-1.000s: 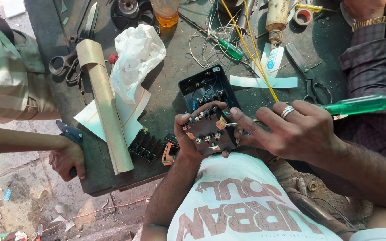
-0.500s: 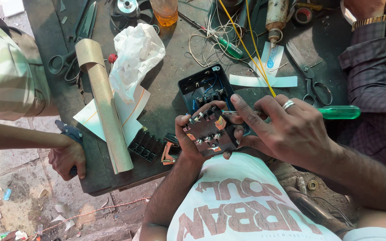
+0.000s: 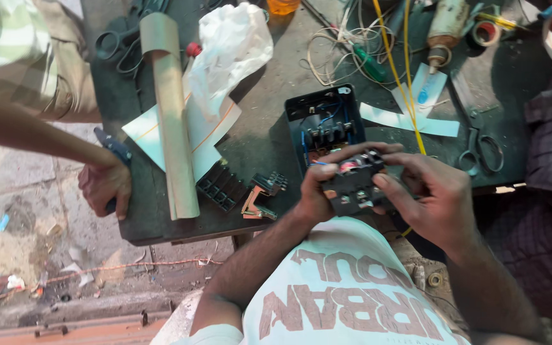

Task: The person uses a screwdriver to loosen and tighten screws on a small black electrical component, likely a relay or switch, held in their left hand. They repeatedly adjust the internal contacts and wires while working at a cluttered workbench.

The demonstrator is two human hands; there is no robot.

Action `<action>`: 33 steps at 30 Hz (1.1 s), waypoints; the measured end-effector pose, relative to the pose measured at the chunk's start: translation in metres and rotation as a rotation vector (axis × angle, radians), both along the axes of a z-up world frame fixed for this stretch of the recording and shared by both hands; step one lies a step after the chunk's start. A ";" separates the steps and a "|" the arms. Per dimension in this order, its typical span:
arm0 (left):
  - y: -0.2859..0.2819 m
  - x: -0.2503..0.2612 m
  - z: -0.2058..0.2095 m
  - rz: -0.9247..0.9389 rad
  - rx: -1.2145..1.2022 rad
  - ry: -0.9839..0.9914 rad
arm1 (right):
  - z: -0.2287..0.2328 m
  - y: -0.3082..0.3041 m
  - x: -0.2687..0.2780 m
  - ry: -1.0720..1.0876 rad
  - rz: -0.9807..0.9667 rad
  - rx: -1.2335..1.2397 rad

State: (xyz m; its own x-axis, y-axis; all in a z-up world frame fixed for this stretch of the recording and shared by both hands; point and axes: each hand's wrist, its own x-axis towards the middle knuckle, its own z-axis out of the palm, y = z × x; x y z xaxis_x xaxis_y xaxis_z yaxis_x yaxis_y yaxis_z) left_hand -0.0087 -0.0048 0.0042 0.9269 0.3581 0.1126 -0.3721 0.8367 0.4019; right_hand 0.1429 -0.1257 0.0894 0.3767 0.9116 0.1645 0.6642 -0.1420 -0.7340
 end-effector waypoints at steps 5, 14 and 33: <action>-0.004 0.002 0.000 -0.066 0.023 0.068 | -0.032 -0.020 0.010 0.577 -0.098 0.037; -0.010 0.006 -0.014 -0.113 0.065 0.105 | -0.050 -0.038 0.011 0.531 -0.106 0.061; 0.001 -0.005 -0.009 0.012 -0.220 0.077 | -0.064 -0.023 0.036 0.101 -0.339 0.049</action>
